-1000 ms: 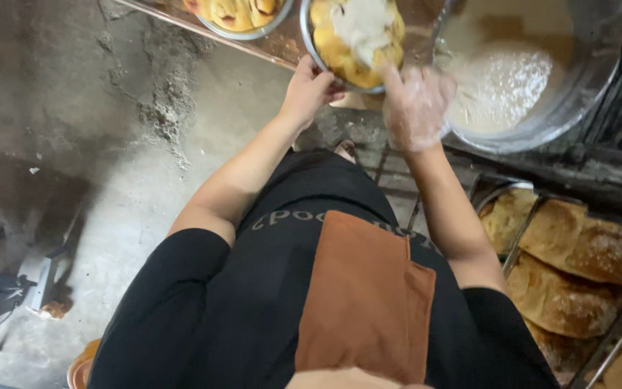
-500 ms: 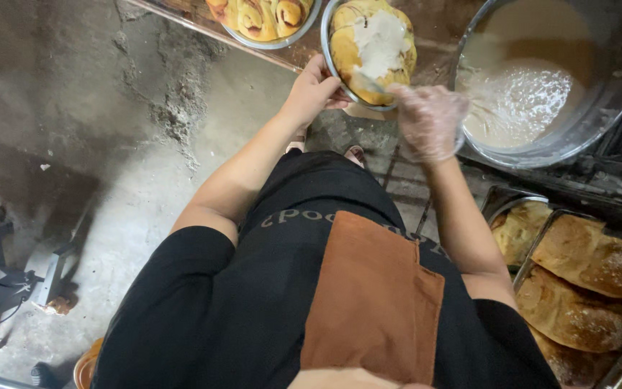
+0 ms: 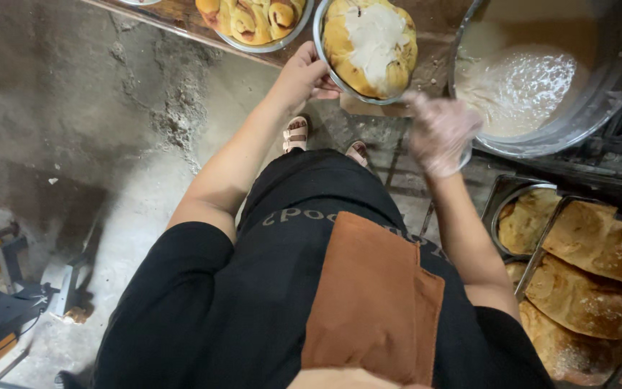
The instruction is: The person applies icing to bread rolls in circular pans using a spoon, and سپس sprinkles crushed nuts over the icing by hand.
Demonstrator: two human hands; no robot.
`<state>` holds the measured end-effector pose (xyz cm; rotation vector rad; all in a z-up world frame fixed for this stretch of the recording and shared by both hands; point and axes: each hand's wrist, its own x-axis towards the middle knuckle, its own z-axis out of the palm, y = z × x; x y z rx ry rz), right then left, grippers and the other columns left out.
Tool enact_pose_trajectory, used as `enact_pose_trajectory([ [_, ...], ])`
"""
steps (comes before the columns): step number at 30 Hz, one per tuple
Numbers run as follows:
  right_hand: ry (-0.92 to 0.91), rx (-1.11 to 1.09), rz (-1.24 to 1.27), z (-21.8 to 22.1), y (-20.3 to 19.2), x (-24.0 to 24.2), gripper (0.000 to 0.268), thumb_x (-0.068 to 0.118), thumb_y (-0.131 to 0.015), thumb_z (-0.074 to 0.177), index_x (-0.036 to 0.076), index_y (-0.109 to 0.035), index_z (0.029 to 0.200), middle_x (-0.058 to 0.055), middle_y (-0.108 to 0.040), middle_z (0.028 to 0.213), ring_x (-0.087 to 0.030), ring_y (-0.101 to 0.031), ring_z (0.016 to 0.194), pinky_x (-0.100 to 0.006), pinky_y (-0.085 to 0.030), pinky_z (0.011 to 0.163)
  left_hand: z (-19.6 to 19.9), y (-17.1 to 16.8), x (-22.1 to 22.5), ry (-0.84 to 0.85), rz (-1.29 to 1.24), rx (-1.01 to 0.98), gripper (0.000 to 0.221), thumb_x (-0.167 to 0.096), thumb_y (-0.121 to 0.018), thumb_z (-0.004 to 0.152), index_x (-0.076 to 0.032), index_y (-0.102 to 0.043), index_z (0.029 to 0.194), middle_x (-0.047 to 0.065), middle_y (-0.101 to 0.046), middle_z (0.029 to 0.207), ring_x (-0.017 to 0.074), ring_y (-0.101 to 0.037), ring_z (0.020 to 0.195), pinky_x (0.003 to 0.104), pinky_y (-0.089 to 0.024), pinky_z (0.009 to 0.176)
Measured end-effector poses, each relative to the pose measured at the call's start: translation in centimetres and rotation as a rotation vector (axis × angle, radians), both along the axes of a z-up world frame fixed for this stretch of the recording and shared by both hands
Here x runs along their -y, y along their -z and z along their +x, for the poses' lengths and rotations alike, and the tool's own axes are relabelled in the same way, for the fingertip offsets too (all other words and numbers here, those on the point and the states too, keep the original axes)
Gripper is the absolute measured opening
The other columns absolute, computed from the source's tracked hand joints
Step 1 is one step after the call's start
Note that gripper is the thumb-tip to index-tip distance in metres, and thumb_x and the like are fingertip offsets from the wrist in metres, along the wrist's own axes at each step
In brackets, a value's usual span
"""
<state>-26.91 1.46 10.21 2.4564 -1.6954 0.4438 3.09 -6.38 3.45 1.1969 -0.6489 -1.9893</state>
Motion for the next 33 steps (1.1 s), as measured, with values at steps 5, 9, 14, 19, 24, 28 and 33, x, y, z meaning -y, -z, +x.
enact_pose_trajectory([
  [5,0.071,-0.04,0.059,1.5,1.3,4.1,0.018,0.015,-0.069,0.097,0.029,-0.072,0.108,0.0,-0.062,0.077,-0.024,-0.059,0.076,-0.041,-0.038,0.066,0.2,0.0,1.0,0.15,-0.083,0.079,0.031,-0.015,-0.06,0.098,-0.009,-0.047,0.125,0.008,-0.072,0.097,0.0162,-0.075,0.074,0.032,-0.068,0.065],
  [9,-0.171,0.081,-0.043,-0.7,2.2,0.6,0.027,0.011,-0.067,0.095,0.025,-0.072,0.118,-0.001,-0.065,0.084,-0.022,-0.063,0.081,-0.043,-0.046,0.071,1.3,2.4,1.8,0.177,-0.074,0.222,0.029,-0.011,-0.06,0.096,-0.003,-0.05,0.122,0.012,-0.072,0.095,0.0179,-0.076,0.073,0.033,-0.07,0.065],
  [14,0.43,0.194,0.348,-9.9,1.6,-0.1,0.027,0.02,-0.059,0.108,0.035,-0.068,0.129,-0.005,-0.07,0.093,-0.022,-0.066,0.078,-0.041,-0.054,0.063,1.5,8.6,2.2,-0.018,-0.278,0.345,0.033,-0.003,-0.057,0.098,0.001,-0.055,0.131,0.014,-0.071,0.106,0.0177,-0.072,0.083,0.031,-0.062,0.068],
  [19,0.485,-0.332,0.786,-15.7,2.2,0.7,0.026,0.036,-0.06,0.106,0.038,-0.074,0.127,-0.014,-0.076,0.104,-0.029,-0.069,0.088,-0.054,-0.05,0.086,-1.2,12.1,-2.1,-0.202,-0.299,0.462,0.048,0.005,-0.058,0.09,-0.001,-0.052,0.137,0.012,-0.073,0.119,0.0196,-0.075,0.106,0.03,-0.063,0.082],
  [24,0.524,1.07,1.027,-15.5,0.4,1.0,0.028,0.014,-0.066,0.099,0.022,-0.072,0.125,-0.009,-0.075,0.128,-0.014,-0.076,0.107,-0.029,-0.056,0.095,-4.6,11.1,-5.3,-0.117,0.113,0.032,0.038,-0.003,-0.058,0.095,-0.002,-0.044,0.13,0.015,-0.065,0.116,0.0278,-0.074,0.1,0.038,-0.068,0.08],
  [28,0.245,0.744,0.685,-6.5,0.9,3.9,0.021,0.015,-0.063,0.108,0.018,-0.076,0.123,-0.005,-0.069,0.102,-0.017,-0.062,0.086,-0.033,-0.054,0.079,-6.0,7.8,-5.2,-0.098,-0.115,0.016,0.035,-0.007,-0.059,0.102,-0.004,-0.044,0.133,0.01,-0.057,0.117,0.0216,-0.07,0.101,0.037,-0.067,0.085],
  [33,-0.013,-0.131,-0.279,2.1,-0.2,2.7,0.024,0.009,-0.057,0.099,0.023,-0.073,0.109,0.0,-0.058,0.076,-0.018,-0.058,0.074,-0.048,-0.05,0.083,-4.6,2.7,-3.6,-0.191,-0.088,0.047,0.032,-0.008,-0.057,0.099,-0.003,-0.045,0.129,0.012,-0.065,0.11,0.0201,-0.074,0.083,0.032,-0.066,0.068],
])
